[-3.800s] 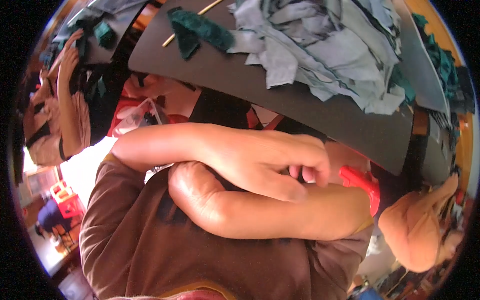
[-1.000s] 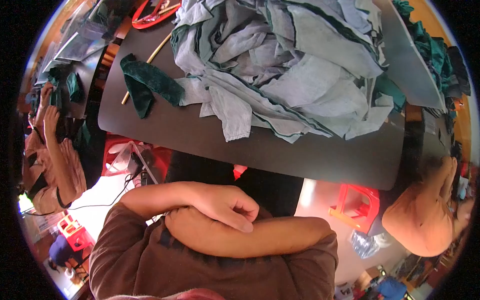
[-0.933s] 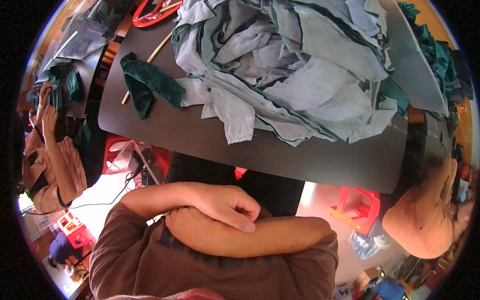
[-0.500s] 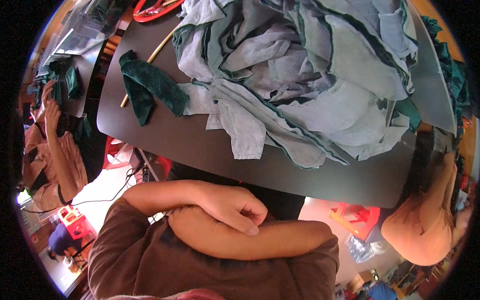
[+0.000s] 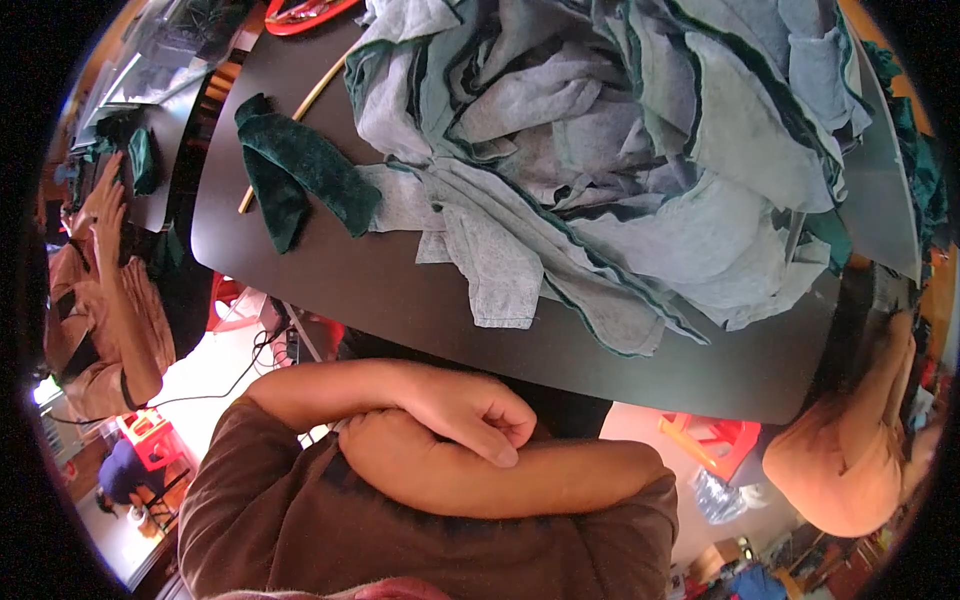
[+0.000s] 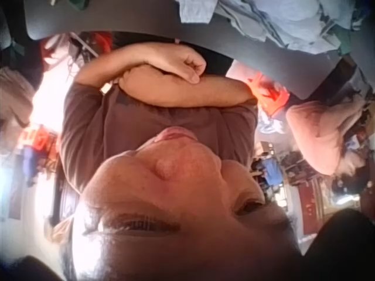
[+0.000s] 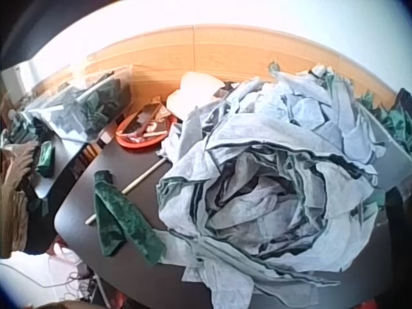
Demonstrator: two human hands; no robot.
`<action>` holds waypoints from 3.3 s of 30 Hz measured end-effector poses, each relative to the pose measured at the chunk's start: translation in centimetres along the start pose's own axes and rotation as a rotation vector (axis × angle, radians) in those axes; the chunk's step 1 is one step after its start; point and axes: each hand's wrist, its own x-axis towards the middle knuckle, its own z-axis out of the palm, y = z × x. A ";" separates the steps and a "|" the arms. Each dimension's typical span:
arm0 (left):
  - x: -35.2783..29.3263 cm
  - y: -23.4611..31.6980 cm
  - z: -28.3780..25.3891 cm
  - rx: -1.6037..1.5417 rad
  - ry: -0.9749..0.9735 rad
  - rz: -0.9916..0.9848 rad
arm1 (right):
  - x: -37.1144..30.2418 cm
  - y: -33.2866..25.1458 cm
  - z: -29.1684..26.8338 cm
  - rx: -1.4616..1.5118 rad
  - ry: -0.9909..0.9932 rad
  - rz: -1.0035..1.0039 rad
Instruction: Folding and organizing small green fabric pieces at a workshop table.
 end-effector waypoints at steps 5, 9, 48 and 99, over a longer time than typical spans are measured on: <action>1.0 -0.6 0.9 -0.057 0.173 0.268 | 0.2 0.1 0.2 0.014 0.017 0.032; 1.1 -1.1 0.5 -0.166 0.066 0.206 | 0.1 0.0 0.1 0.088 -0.057 0.054; -8.7 -0.7 4.1 0.078 0.622 0.332 | -6.3 6.2 -5.5 -0.623 0.914 0.457; -6.5 1.8 6.4 1.033 1.462 0.660 | -6.2 3.1 -3.4 1.238 1.198 0.250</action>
